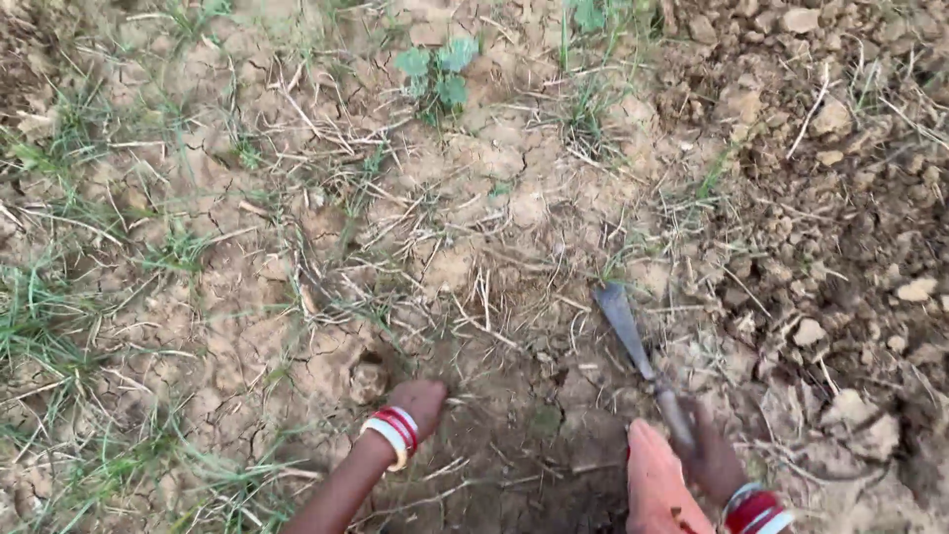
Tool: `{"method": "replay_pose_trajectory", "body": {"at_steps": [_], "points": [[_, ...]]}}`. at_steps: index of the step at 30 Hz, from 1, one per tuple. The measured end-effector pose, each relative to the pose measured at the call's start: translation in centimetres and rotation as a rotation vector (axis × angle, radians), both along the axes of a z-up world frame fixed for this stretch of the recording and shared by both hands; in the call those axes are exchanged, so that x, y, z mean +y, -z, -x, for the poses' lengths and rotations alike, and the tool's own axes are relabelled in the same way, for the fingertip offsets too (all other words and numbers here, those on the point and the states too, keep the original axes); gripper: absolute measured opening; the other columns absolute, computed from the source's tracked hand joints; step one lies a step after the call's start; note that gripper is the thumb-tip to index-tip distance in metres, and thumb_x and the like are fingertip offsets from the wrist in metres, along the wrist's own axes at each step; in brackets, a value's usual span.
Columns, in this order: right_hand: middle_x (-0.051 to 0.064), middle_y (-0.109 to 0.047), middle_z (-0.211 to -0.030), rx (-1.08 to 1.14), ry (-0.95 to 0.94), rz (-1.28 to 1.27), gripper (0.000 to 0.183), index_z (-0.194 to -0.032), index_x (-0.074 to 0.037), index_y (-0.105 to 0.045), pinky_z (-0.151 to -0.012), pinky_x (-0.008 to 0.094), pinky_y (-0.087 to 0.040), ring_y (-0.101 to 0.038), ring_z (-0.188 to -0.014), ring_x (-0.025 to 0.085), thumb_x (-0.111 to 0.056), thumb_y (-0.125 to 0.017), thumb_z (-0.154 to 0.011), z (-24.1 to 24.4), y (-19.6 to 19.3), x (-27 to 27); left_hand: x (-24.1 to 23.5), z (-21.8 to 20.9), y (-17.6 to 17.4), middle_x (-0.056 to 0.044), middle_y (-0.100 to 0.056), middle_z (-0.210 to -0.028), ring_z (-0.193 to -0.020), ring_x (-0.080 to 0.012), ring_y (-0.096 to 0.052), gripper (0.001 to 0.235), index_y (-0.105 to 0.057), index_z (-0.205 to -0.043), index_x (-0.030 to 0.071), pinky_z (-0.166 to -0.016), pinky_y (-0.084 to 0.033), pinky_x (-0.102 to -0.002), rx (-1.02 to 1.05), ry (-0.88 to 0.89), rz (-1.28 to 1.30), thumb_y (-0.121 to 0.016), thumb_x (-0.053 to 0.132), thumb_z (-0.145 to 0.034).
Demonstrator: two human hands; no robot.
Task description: Weeding the soil around plants in a field using a hand tool and fingers.
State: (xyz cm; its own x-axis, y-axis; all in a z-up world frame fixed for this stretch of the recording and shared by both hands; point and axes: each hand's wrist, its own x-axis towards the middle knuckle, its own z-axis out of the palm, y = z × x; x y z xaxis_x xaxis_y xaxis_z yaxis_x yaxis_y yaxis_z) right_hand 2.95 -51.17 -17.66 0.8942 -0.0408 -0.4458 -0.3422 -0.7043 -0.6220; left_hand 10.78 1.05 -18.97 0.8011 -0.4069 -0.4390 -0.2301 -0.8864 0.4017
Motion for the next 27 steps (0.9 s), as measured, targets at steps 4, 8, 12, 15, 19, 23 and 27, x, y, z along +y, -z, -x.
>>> {"method": "replay_pose_trajectory", "body": {"at_steps": [4, 8, 12, 15, 19, 23, 27], "points": [[0.026, -0.067, -0.126, 0.010, -0.008, 0.193, 0.071, -0.149, -0.021, -0.036, -0.084, 0.053, -0.058, -0.070, -0.098, 0.049, -0.027, -0.065, -0.085, 3.7, 0.8, -0.8, -11.6, -8.1, -7.4, -0.023, -0.072, -0.098, -0.088, -0.0391, -0.072, 0.025, -0.070, -0.104, 0.007, -0.076, -0.058, -0.053, 0.025, 0.194, 0.018, -0.057, 0.026, -0.094], [0.024, -0.077, -0.103, 0.119, 0.046, 0.019, 0.071, -0.150, -0.027, -0.038, -0.086, 0.049, -0.060, -0.077, -0.096, 0.043, -0.035, -0.066, -0.085, 5.0, 2.8, -5.7, -23.0, -12.7, -3.3, -0.019, -0.074, -0.101, -0.092, -0.0341, -0.074, 0.023, -0.071, -0.097, 0.005, -0.084, -0.060, -0.047, -0.264, 0.372, 0.155, -0.055, 0.009, -0.080], [0.022, -0.078, -0.102, 0.073, 0.052, 0.125, 0.079, -0.151, -0.033, -0.036, -0.083, 0.049, -0.063, -0.077, -0.093, 0.041, -0.040, -0.072, -0.081, 0.6, 3.5, -9.0, -31.9, -16.0, 0.7, -0.019, -0.075, -0.101, -0.090, -0.0319, -0.074, 0.024, -0.068, -0.106, 0.001, -0.072, -0.061, -0.045, -0.327, 0.420, 0.032, -0.054, 0.012, -0.090], [0.021, -0.079, -0.100, 0.114, 0.089, 0.088, 0.078, -0.152, -0.034, -0.033, -0.081, 0.047, -0.064, -0.080, -0.085, 0.038, -0.040, -0.070, -0.085, -7.1, 1.8, -7.5, -34.9, -18.9, 3.1, -0.021, -0.074, -0.102, -0.083, -0.0280, -0.076, 0.040, -0.055, -0.128, -0.009, -0.062, -0.060, -0.041, -0.295, 0.356, -0.076, -0.052, 0.009, -0.092], [0.020, -0.076, -0.108, 0.140, 0.156, -0.122, 0.079, -0.152, -0.031, -0.032, -0.069, 0.047, -0.066, -0.080, -0.073, 0.038, -0.029, -0.069, -0.082, -14.2, 2.1, -5.1, -36.9, -19.5, 5.4, -0.023, -0.075, -0.099, -0.086, -0.0321, -0.076, 0.059, -0.038, -0.152, -0.017, -0.061, -0.057, -0.043, -0.048, 0.237, -0.181, -0.049, 0.008, -0.100], [0.025, -0.069, -0.119, -0.135, 0.109, -0.255, 0.073, -0.149, -0.023, -0.034, -0.066, 0.047, -0.066, -0.077, -0.081, 0.038, -0.023, -0.068, -0.085, -17.9, 4.7, -3.5, -37.5, -20.3, 5.2, -0.032, -0.066, -0.113, -0.092, -0.0335, -0.073, 0.038, -0.053, -0.130, -0.012, -0.055, -0.063, -0.036, -0.233, 0.228, -0.391, -0.053, 0.002, -0.095], [0.023, -0.076, -0.102, 0.055, 0.165, -0.216, 0.075, -0.152, -0.024, -0.033, -0.072, 0.047, -0.065, -0.078, -0.082, 0.039, -0.024, -0.067, -0.085, -18.5, 5.4, -2.9, -37.2, -20.5, 5.0, -0.030, -0.066, -0.115, -0.097, -0.0361, -0.072, 0.031, -0.057, -0.124, -0.010, -0.068, -0.063, -0.042, -0.164, 0.238, -0.362, -0.055, 0.005, -0.097]]}}
